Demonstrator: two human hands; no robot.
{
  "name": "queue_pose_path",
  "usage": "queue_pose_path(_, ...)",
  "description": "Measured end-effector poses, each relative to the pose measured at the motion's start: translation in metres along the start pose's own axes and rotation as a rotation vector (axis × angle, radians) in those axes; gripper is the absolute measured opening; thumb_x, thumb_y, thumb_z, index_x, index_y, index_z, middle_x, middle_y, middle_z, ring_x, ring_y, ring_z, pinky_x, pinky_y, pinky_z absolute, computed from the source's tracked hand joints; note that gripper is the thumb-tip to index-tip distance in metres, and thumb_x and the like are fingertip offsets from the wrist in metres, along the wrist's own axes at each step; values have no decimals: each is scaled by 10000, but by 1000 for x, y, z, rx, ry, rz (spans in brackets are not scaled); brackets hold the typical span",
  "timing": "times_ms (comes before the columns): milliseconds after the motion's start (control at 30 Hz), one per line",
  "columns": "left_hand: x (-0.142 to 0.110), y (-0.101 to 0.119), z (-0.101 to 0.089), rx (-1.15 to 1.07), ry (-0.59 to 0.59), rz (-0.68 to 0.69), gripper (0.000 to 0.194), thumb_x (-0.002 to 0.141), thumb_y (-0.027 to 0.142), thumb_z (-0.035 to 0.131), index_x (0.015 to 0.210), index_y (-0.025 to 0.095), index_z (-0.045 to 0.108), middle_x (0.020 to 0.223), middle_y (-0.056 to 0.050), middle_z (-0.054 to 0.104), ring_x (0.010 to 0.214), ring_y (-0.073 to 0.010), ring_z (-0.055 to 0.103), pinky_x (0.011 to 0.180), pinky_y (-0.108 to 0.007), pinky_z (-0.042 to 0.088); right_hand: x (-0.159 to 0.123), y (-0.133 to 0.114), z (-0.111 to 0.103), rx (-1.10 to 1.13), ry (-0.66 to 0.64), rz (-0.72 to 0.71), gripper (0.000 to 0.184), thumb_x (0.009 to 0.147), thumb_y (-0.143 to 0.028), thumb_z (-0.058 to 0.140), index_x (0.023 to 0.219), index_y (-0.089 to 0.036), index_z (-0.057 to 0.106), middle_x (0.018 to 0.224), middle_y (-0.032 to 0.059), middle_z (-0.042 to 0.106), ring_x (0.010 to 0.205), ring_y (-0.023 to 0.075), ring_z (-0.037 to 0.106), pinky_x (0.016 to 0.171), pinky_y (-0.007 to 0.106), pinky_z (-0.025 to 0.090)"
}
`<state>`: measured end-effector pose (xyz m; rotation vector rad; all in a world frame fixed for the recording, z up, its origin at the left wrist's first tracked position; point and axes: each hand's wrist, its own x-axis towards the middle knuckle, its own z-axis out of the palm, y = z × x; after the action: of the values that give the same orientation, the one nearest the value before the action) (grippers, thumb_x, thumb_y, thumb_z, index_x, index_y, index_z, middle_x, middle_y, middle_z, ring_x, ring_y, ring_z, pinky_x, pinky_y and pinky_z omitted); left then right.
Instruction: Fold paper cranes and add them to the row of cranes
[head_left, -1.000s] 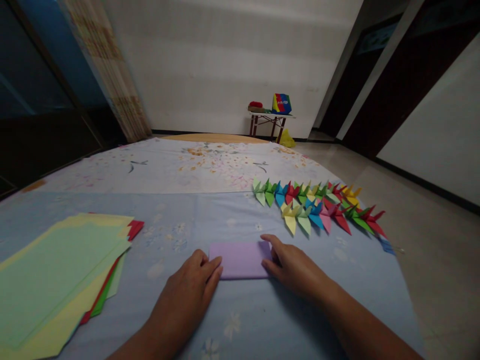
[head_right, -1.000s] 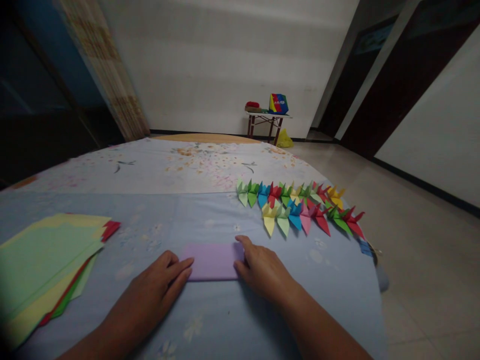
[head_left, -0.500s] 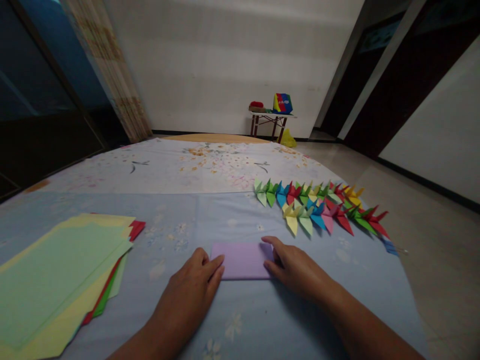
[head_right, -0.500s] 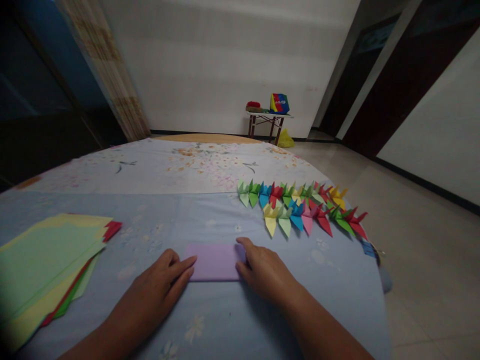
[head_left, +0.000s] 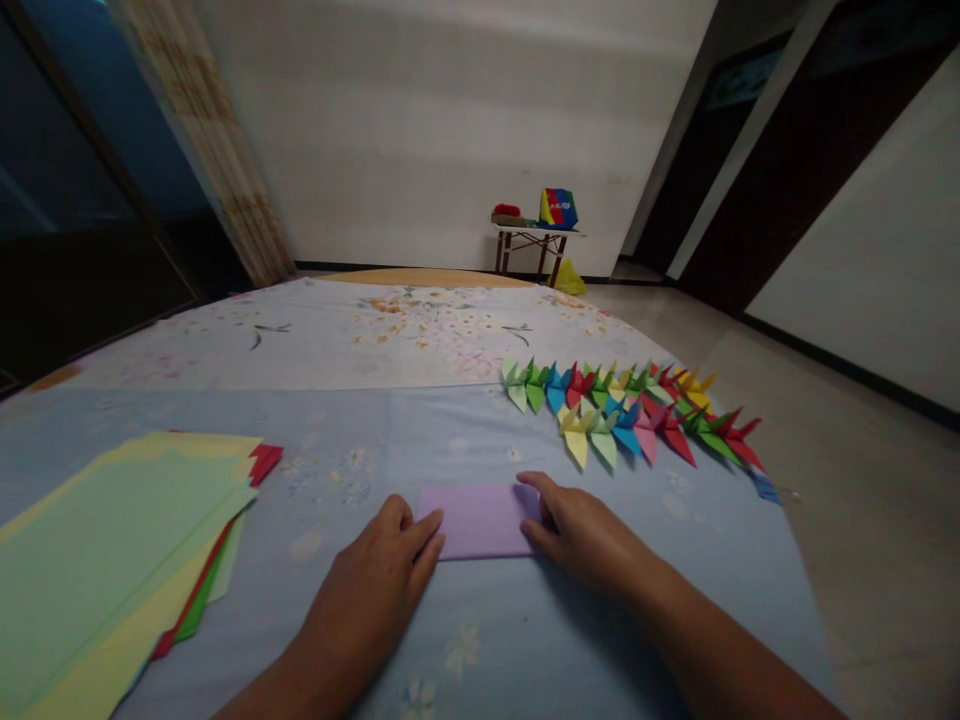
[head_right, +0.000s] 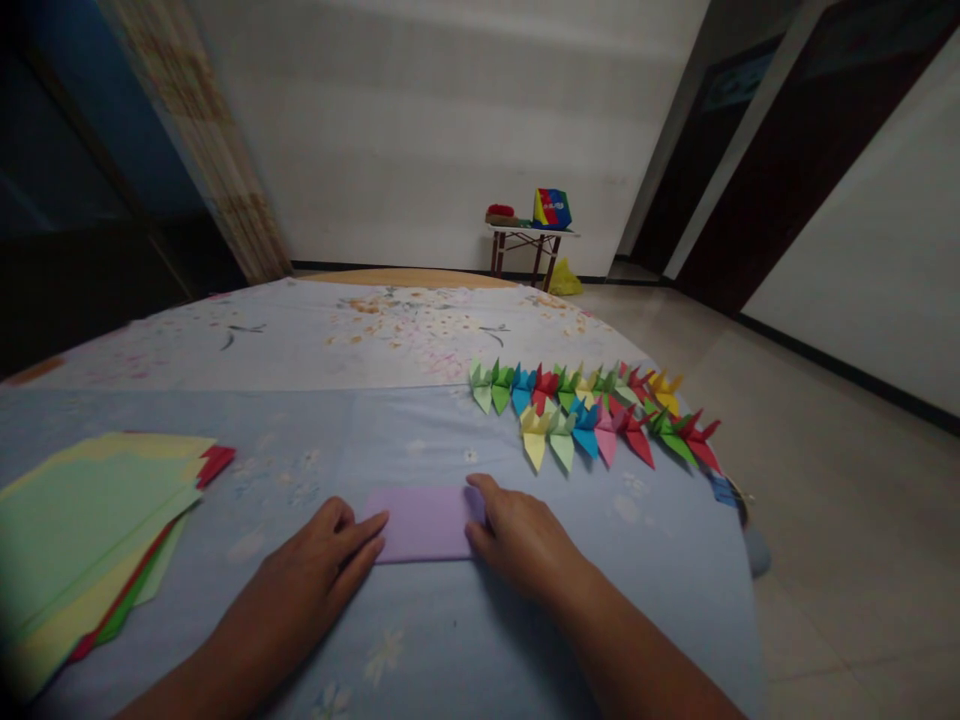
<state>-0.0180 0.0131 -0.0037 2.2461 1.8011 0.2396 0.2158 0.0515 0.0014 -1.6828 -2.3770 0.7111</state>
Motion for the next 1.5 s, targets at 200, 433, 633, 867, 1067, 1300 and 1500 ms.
queue_pose_path(200,0,-1,0,59,15,-16,327,882,365,349,1084,290,595,905,-26,465,804,-158,541,653,-255,434,-2,-1,-6,-89,-6,83,527,802,-398,513,1283,-232,376,846,64,644,725,184,590,597,240,333)
queue_pose_path(433,0,-5,0,70,52,14,298,866,394,402,1072,314,603,894,-19,460,814,-161,524,653,-250,410,-2,5,-8,-98,106,54,551,772,-397,587,1261,-203,422,942,92,625,855,218,572,707,294,393)
queue_pose_path(633,1,-5,2,101,98,52,277,861,374,423,1061,295,597,897,-20,462,829,-163,512,667,-253,396,-13,-35,12,-254,298,-428,346,824,-385,540,1144,-257,533,1314,71,444,1229,290,304,996,494,212)
queue_pose_path(867,-1,-6,2,106,95,51,267,858,366,428,1049,294,602,894,-22,458,833,-171,510,661,-256,393,-23,-55,29,-315,106,-525,494,875,-480,395,1279,-195,421,1360,82,406,1301,292,213,1051,525,111)
queue_pose_path(1067,0,-8,4,73,115,53,295,856,399,425,1069,296,601,894,-21,459,830,-172,513,671,-261,395,-33,-38,20,-341,59,-452,457,883,-501,354,1252,-249,456,1364,67,403,1301,304,217,1040,553,87)
queue_pose_path(1300,1,-8,4,57,109,46,315,857,420,413,1067,290,609,899,-28,470,832,-180,515,664,-266,392,-54,-2,3,-391,99,-328,335,874,-434,430,1177,-324,523,1359,20,414,1311,288,199,1031,542,54)
queue_pose_path(1500,1,-8,4,71,109,52,318,860,416,402,1067,281,602,912,-30,472,838,-176,513,658,-256,395,-48,-6,-20,-395,207,-298,270,883,-386,439,855,-270,681,1188,15,570,1267,279,276,1023,518,67)
